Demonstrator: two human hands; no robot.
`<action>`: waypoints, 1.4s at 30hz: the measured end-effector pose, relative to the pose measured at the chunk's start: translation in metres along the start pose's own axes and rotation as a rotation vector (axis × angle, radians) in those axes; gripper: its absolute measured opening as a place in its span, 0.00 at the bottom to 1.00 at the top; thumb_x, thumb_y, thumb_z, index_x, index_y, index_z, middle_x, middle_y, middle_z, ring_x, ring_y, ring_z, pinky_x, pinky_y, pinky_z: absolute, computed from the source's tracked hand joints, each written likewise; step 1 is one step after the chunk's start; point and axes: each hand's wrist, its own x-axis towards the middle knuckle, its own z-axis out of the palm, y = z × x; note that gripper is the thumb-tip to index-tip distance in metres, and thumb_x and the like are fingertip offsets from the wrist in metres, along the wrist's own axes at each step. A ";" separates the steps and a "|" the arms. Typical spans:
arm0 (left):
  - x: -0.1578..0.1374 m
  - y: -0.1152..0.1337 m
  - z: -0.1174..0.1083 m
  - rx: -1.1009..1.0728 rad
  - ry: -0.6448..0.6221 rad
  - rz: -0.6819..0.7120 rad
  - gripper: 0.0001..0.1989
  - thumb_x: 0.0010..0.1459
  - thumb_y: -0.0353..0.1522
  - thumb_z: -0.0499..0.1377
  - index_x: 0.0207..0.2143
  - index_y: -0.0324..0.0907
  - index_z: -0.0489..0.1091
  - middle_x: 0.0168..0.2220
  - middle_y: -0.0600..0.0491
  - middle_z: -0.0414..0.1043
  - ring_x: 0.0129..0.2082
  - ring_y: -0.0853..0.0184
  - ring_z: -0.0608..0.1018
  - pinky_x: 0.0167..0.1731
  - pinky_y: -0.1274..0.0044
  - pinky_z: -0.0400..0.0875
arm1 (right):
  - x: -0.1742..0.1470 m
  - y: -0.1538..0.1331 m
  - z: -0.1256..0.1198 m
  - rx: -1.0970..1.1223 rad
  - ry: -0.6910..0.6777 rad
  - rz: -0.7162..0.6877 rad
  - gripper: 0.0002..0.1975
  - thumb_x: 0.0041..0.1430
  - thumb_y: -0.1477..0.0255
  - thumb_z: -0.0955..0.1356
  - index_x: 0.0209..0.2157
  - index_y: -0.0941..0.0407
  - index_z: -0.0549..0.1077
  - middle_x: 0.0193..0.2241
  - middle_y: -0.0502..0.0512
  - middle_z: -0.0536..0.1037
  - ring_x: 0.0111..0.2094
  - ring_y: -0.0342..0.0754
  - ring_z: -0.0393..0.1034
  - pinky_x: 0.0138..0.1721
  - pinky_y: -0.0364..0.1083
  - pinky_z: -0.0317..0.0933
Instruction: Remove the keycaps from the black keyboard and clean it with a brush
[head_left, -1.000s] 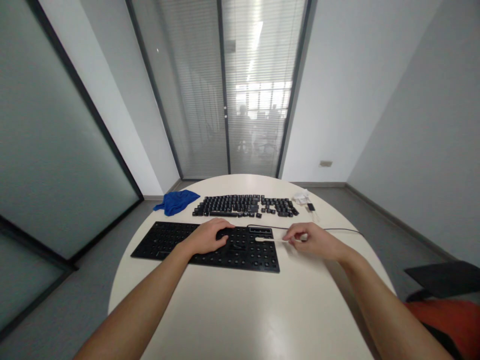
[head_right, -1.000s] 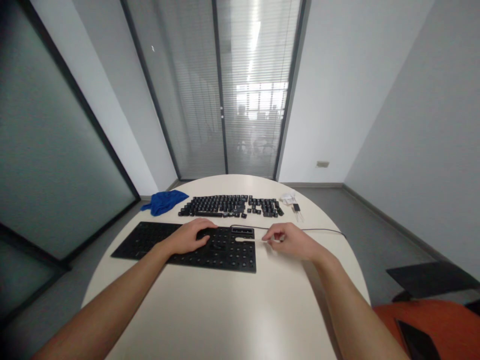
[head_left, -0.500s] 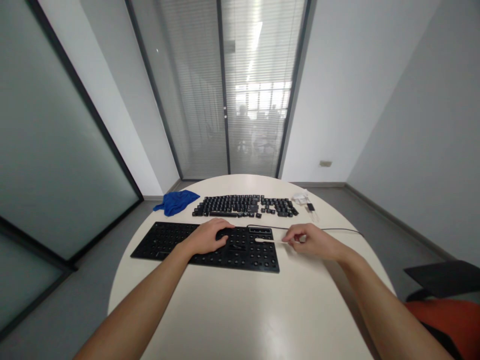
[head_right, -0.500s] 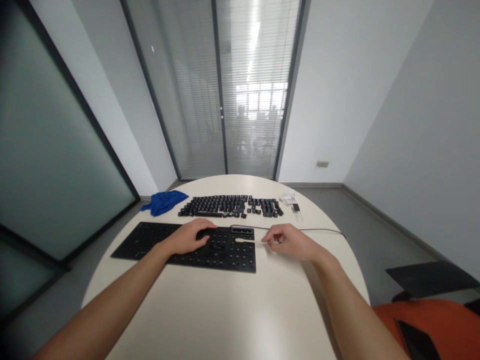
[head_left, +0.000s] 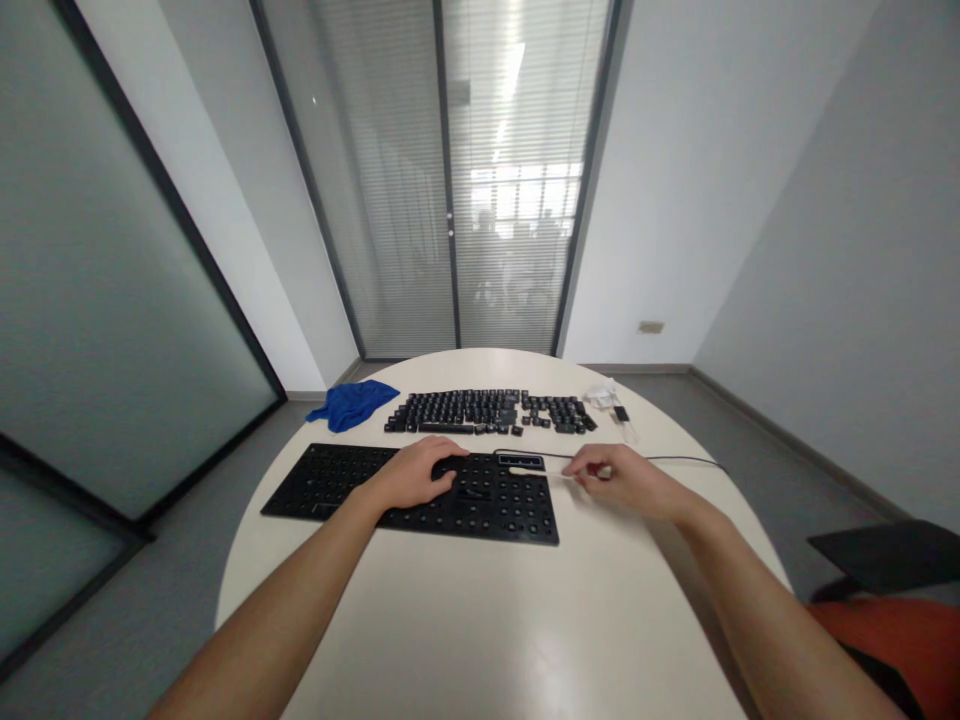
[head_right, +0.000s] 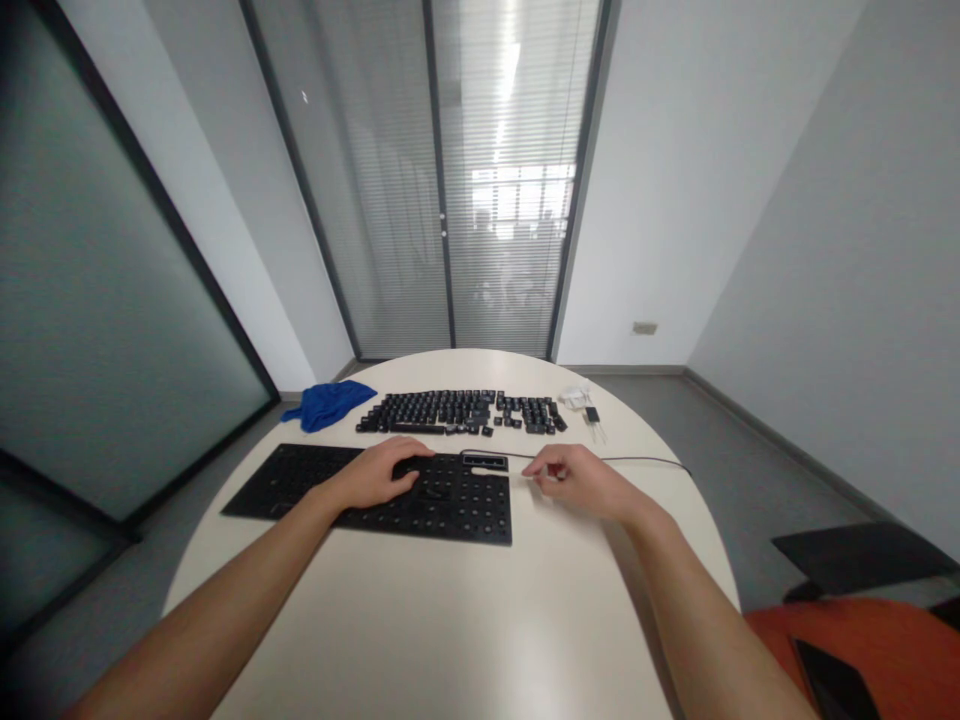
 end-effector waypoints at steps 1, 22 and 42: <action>0.000 0.000 0.000 0.001 0.000 0.002 0.20 0.57 0.28 0.58 0.53 0.46 0.70 0.52 0.49 0.73 0.53 0.60 0.73 0.56 0.67 0.67 | 0.000 0.000 0.000 -0.008 0.008 -0.002 0.13 0.53 0.71 0.66 0.38 0.57 0.81 0.31 0.55 0.80 0.32 0.49 0.70 0.36 0.46 0.63; -0.001 -0.002 0.001 -0.006 0.007 0.002 0.20 0.57 0.29 0.58 0.53 0.46 0.70 0.52 0.49 0.73 0.53 0.60 0.73 0.56 0.67 0.66 | -0.004 0.004 -0.009 -0.023 0.032 0.076 0.12 0.50 0.71 0.68 0.36 0.56 0.81 0.28 0.54 0.76 0.31 0.48 0.67 0.34 0.46 0.61; -0.001 -0.003 0.002 0.006 0.003 0.004 0.21 0.57 0.28 0.58 0.53 0.46 0.70 0.53 0.50 0.73 0.53 0.60 0.73 0.56 0.67 0.66 | -0.005 0.013 -0.010 0.028 -0.044 0.091 0.12 0.49 0.72 0.67 0.35 0.57 0.80 0.26 0.53 0.77 0.28 0.47 0.66 0.30 0.45 0.59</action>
